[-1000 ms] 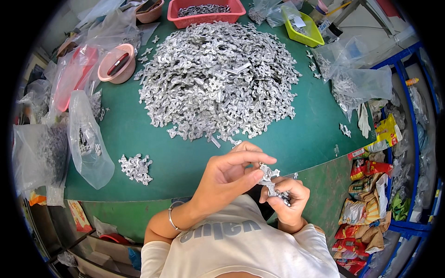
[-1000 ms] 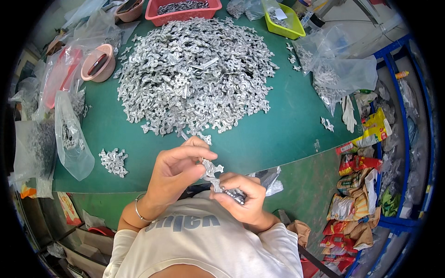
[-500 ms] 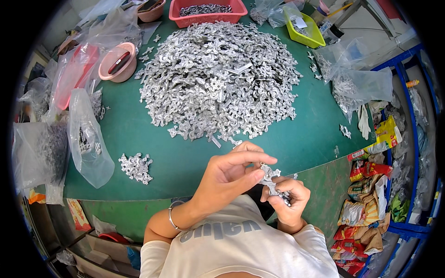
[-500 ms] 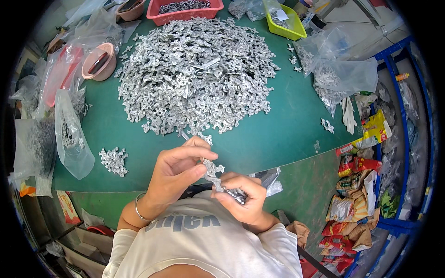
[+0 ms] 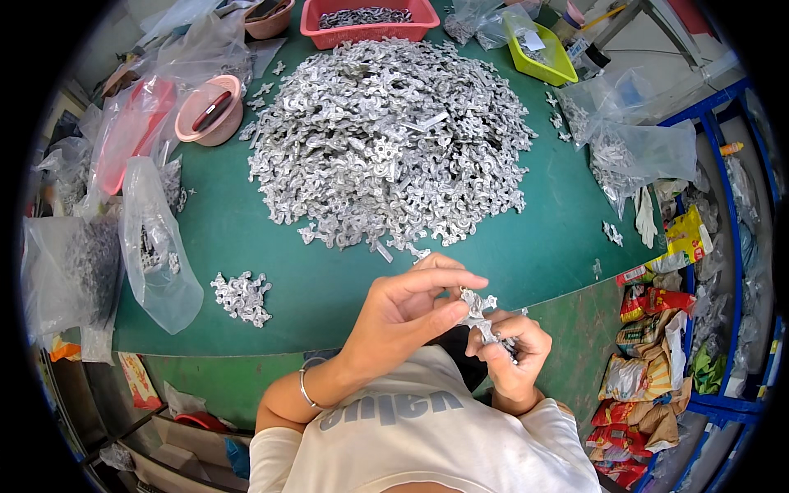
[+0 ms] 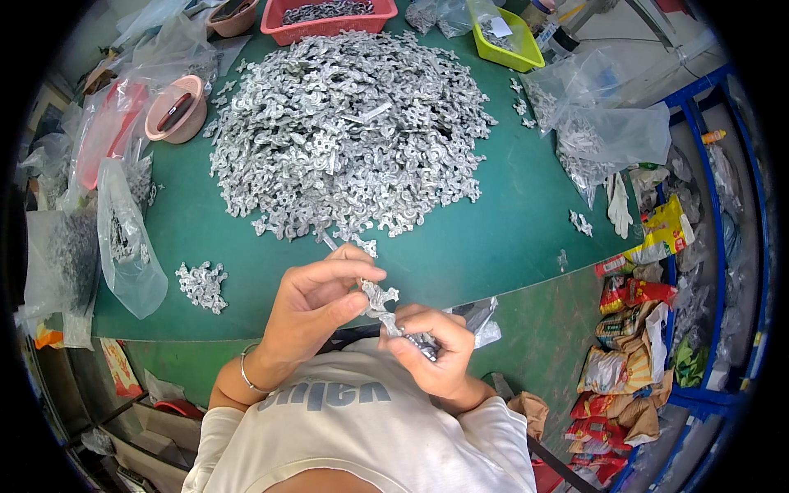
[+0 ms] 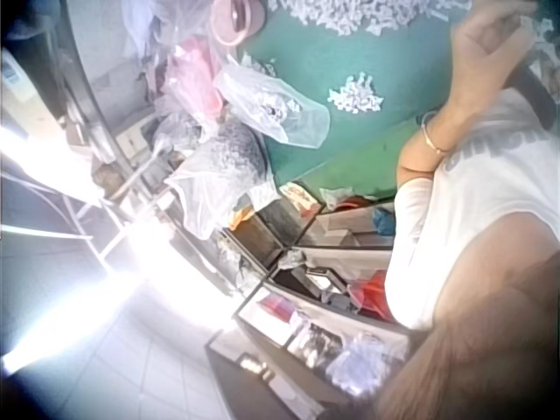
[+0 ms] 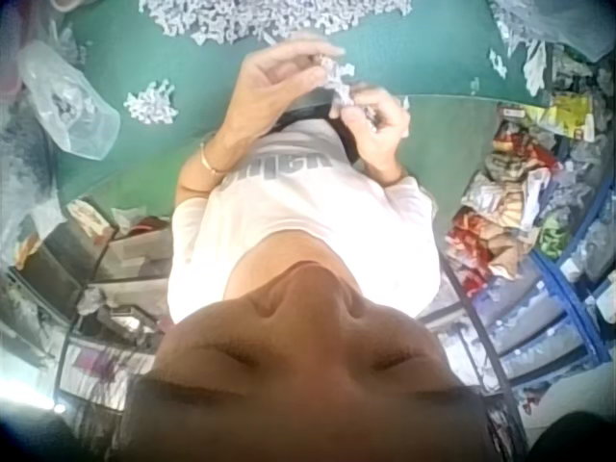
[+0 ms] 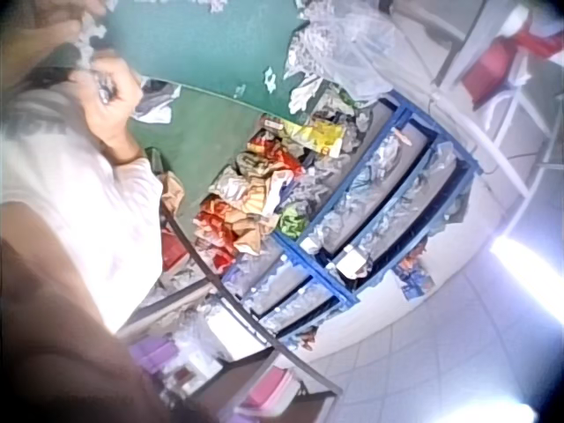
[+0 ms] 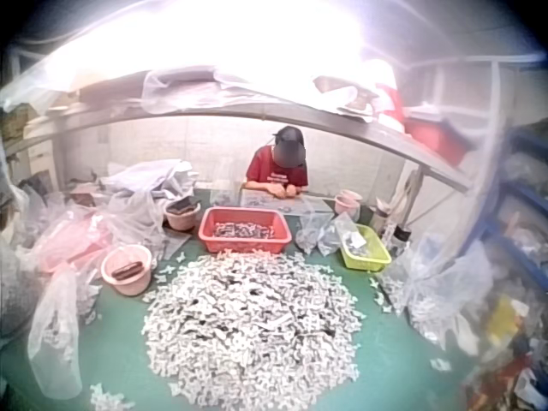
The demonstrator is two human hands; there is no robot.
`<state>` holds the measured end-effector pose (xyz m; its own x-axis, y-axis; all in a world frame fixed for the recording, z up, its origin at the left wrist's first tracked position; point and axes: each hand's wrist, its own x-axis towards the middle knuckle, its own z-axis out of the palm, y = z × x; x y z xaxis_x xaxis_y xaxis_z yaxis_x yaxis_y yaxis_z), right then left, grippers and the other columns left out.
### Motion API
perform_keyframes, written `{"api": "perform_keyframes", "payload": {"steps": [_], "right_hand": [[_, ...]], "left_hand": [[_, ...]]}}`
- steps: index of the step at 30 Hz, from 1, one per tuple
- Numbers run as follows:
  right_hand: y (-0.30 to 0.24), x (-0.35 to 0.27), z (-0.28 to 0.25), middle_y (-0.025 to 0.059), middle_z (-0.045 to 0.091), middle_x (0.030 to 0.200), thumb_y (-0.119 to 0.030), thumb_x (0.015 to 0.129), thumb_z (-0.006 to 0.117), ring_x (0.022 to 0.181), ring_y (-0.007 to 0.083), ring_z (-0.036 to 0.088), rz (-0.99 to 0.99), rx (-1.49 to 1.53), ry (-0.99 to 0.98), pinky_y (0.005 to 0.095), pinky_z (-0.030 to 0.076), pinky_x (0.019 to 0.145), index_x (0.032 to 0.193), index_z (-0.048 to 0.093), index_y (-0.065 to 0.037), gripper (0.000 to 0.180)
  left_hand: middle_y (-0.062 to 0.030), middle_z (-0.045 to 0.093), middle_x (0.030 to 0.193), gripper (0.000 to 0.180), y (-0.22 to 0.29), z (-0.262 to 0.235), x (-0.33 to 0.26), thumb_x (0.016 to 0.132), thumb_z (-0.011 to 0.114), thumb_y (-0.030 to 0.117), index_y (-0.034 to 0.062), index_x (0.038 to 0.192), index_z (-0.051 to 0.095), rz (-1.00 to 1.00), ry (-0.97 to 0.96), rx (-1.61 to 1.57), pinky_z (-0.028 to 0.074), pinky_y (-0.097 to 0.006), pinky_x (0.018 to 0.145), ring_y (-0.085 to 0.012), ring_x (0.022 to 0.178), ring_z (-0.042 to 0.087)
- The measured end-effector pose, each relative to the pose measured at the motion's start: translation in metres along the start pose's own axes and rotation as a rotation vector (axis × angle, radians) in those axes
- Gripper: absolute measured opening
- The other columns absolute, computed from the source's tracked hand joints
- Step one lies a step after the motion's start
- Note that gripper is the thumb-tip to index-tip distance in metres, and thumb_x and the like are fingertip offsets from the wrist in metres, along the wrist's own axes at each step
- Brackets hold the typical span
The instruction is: The person picks up individual silver metallic parts from a large pile on a green table, sorts through them by hand, and places specific ones into small groups.
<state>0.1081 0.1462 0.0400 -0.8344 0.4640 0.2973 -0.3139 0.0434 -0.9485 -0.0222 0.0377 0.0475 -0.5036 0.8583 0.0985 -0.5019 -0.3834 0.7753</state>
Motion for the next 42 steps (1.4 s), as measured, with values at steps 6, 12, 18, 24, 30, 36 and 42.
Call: {"api": "perform_keyframes", "payload": {"steps": [6,12,18,24,30,36,42], "right_hand": [[-0.001,0.001,0.0,0.0157,0.059,0.07,-0.005,0.079,0.06,0.06,0.019,0.059,0.035,-0.009,0.006,0.0278,0.045,0.056,0.077,0.051,0.004,0.013],[0.001,0.003,0.0,0.0155,0.058,0.069,-0.009,0.081,0.06,0.058,0.0179,0.057,0.043,0.029,0.042,0.0275,0.044,0.054,0.076,0.05,0.004,0.016],[0.006,0.004,-0.007,0.0144,0.058,0.072,-0.013,0.084,0.058,0.059,0.0149,0.055,0.073,0.121,0.061,0.026,0.043,0.055,0.079,0.051,0.002,0.018],[0.014,0.006,-0.017,0.0142,0.057,0.074,-0.016,0.088,0.052,0.056,0.0104,0.048,0.138,0.234,0.101,0.0224,0.038,0.052,0.082,0.051,0.002,0.019],[0.017,0.008,-0.029,0.0132,0.057,0.076,-0.016,0.089,0.049,0.057,0.0091,0.048,0.139,0.232,0.086,0.0213,0.037,0.051,0.083,0.053,0.003,0.02],[0.023,0.012,-0.042,0.0127,0.057,0.075,-0.012,0.089,0.048,0.053,0.0085,0.045,0.139,0.28,0.129,0.0208,0.035,0.048,0.083,0.053,0.003,0.018],[0.046,0.027,-0.076,0.0111,0.055,0.071,-0.015,0.09,0.047,0.048,0.0095,0.043,0.414,0.511,0.338,0.0211,0.03,0.04,0.083,0.053,0.001,0.018]], "left_hand": [[-0.0077,0.046,0.098,0.024,-0.003,-0.002,0.0,0.081,0.054,-0.002,-0.0056,0.104,0.056,0.018,-0.001,0.003,0.036,-0.028,0.079,-0.0131,0.089,0.043],[-0.0067,0.046,0.099,0.025,-0.009,-0.003,0.003,0.083,0.055,0.0,-0.0044,0.107,0.055,0.037,-0.005,0.011,0.038,-0.026,0.076,-0.0119,0.087,0.044],[-0.006,0.045,0.1,0.023,-0.02,0.0,0.005,0.083,0.055,-0.001,-0.0044,0.105,0.054,-0.039,0.035,-0.041,0.04,-0.025,0.077,-0.0106,0.089,0.046],[-0.0062,0.045,0.099,0.024,-0.025,0.005,0.012,0.079,0.055,-0.007,-0.0049,0.103,0.055,-0.043,0.081,-0.041,0.04,-0.025,0.077,-0.0111,0.088,0.047],[-0.0074,0.045,0.099,0.025,-0.028,0.009,0.02,0.077,0.056,-0.01,-0.0057,0.101,0.056,-0.011,0.093,0.023,0.041,-0.025,0.074,-0.0121,0.087,0.047],[-0.0076,0.045,0.1,0.025,-0.034,0.014,0.035,0.077,0.056,-0.009,-0.0056,0.102,0.056,-0.023,0.085,0.072,0.041,-0.025,0.076,-0.0128,0.088,0.046],[-0.0086,0.048,0.107,0.03,-0.052,0.006,0.046,0.082,0.054,0.001,-0.0039,0.111,0.051,-0.071,0.241,0.273,0.044,-0.029,0.078,-0.0132,0.09,0.05]]}}
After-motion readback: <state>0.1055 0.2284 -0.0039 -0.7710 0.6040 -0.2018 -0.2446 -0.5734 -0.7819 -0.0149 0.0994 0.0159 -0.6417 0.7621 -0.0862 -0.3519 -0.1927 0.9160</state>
